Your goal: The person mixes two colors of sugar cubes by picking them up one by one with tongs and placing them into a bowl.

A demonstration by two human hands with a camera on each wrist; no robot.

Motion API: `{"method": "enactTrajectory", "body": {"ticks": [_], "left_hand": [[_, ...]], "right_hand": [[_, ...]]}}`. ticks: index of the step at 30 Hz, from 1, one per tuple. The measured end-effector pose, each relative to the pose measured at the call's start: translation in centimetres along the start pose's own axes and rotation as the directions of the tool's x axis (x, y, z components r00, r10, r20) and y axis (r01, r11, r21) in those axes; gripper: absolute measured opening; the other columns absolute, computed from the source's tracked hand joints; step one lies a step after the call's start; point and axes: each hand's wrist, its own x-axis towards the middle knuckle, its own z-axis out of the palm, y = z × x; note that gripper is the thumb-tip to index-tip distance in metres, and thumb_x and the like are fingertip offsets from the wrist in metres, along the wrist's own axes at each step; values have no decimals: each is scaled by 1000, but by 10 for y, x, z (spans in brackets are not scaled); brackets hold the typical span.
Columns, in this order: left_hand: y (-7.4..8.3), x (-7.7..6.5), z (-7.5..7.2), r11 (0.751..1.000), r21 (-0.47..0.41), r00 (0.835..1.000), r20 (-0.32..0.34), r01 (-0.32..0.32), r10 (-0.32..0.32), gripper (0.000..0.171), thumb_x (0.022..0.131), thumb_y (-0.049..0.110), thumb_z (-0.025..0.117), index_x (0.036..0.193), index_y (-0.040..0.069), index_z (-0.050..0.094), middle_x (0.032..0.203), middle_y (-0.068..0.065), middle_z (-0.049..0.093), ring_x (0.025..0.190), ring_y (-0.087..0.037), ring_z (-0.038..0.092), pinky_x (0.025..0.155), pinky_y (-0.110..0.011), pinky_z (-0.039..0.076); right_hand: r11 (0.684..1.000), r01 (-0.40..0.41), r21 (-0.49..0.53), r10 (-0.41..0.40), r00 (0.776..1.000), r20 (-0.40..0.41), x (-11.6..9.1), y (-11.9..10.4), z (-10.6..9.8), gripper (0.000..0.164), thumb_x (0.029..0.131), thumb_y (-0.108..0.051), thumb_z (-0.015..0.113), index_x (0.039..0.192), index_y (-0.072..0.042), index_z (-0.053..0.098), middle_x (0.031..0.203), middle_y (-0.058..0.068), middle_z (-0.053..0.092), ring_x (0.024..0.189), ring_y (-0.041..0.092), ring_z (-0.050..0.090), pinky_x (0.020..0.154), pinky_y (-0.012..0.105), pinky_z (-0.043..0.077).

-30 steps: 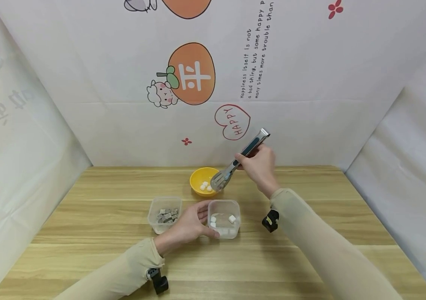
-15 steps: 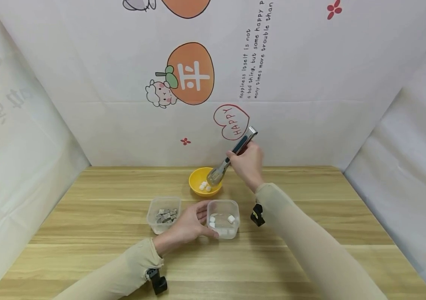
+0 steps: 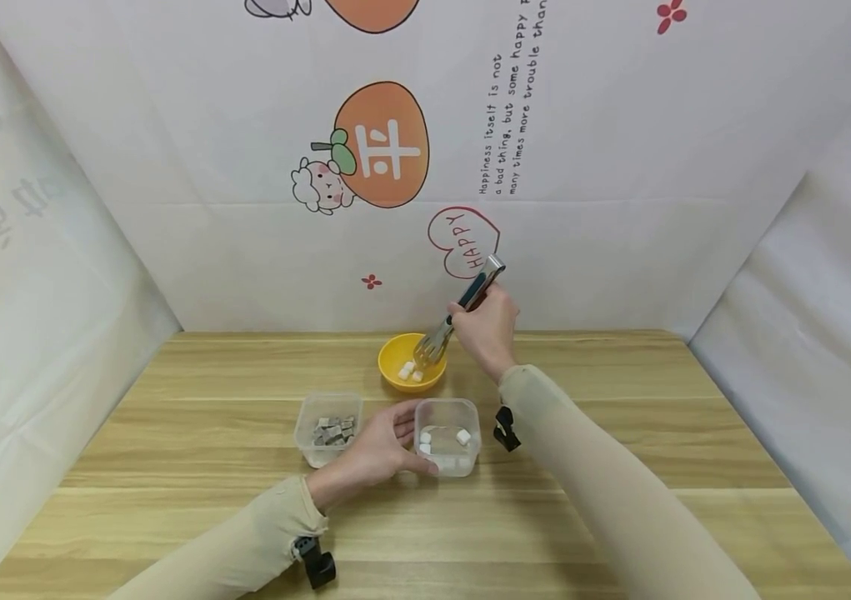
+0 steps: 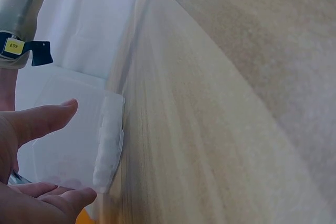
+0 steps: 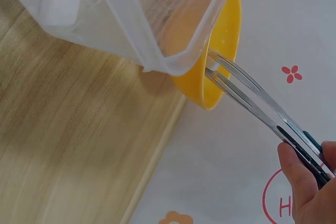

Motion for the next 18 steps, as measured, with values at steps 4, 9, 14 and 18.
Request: {"method": "enactTrajectory", "body": {"ticks": [4,9,14,18], "left_hand": [[1,-1,0,1000,-4,1000,-2,3,-3,98,68,-7,95,153,-4,47,156,-20,50,143,-36,49,119,-42,42],[2,-1,0,1000,-10,1000,-5,4,-4,98,67,-8,95,153,-4,47,156,-20,50,143,-36,49,119,-43,42],[3,-1,0,1000,2,1000,-4,4,-4,98,67,-7,95,153,-5,46,156,-21,50,142,-36,50,119,-43,42],[2,-1,1,1000,0,1000,-2,2,-2,100,67,-8,94,153,-7,45,157,-23,49,142,-37,49,119,-43,42]], "right_hand": [[999,24,-25,-24,1000,-10,0,0,0,23,91,-9,81,101,0,63,91,15,68,75,25,64,59,27,56],[999,38,-27,-38,999,0,-2,-2,0,23,91,-9,81,101,1,63,90,15,68,75,25,63,59,27,56],[999,54,-1,-54,998,10,-6,-9,-9,26,92,-9,80,108,3,63,94,17,68,77,24,63,61,24,57],[996,95,4,-95,995,10,-12,-16,-21,28,92,-9,80,111,5,64,93,17,68,77,24,64,61,22,58]]}}
